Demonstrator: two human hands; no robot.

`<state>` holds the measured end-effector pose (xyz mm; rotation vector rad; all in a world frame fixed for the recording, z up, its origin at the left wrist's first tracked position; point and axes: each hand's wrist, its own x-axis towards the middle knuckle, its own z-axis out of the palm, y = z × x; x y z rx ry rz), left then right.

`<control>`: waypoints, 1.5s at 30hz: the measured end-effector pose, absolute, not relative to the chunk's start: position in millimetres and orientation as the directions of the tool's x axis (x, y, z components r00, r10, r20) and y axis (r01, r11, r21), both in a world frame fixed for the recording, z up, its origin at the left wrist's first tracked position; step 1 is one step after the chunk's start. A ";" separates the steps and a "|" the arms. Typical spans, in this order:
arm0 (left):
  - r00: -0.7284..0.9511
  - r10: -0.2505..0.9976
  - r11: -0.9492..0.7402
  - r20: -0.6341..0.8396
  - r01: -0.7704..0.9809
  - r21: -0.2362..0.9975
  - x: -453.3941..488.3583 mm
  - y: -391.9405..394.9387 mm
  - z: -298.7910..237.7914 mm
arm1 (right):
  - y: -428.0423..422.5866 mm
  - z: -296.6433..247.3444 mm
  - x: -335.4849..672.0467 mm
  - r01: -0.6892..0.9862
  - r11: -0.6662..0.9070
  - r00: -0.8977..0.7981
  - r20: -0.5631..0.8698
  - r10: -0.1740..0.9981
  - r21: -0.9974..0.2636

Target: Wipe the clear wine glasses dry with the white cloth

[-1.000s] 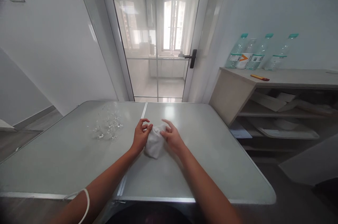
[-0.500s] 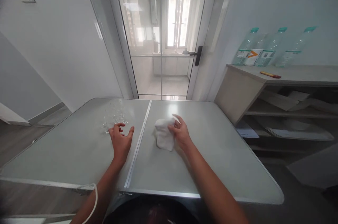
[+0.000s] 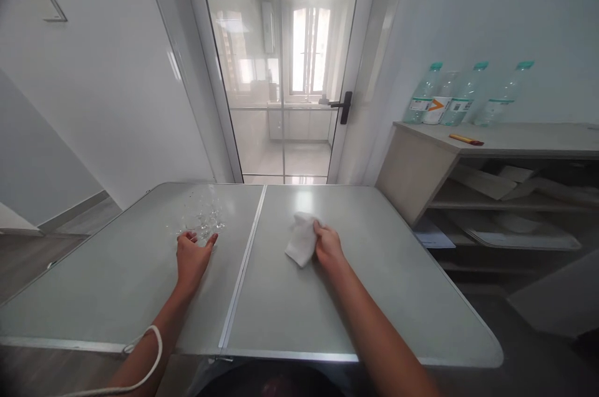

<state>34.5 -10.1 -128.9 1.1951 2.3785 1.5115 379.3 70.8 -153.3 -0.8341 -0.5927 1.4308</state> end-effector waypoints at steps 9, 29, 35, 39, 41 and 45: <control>-0.562 0.734 -0.069 0.382 0.497 0.865 50.4 -12.8 -118.5 | 79.1 -158.3 385.7 -0.592 -0.026 0.172 -0.157 0.973 -0.805; 0.349 0.820 -0.510 0.453 0.806 0.300 148.9 39.1 -148.7 | 33.6 -124.7 367.1 -0.029 0.370 -0.350 0.356 0.866 -0.928; 0.454 0.809 -0.583 0.372 0.696 0.419 140.3 36.4 -134.6 | 30.9 -120.2 372.0 0.009 0.409 -0.530 0.342 0.776 -0.913; 0.475 0.871 -0.317 0.127 0.345 0.884 143.7 24.8 -121.3 | 23.7 -116.4 375.3 -0.044 0.413 -0.485 0.381 0.787 -0.910; 0.600 0.798 -0.050 -0.061 0.166 0.985 142.6 20.2 -114.1 | 19.0 -116.7 375.3 -0.096 0.388 -0.480 0.384 0.789 -0.917; 0.692 0.689 0.214 -0.214 0.088 0.973 139.1 19.8 -107.9 | 14.7 -117.2 370.1 -0.213 0.349 -0.415 0.407 0.813 -0.913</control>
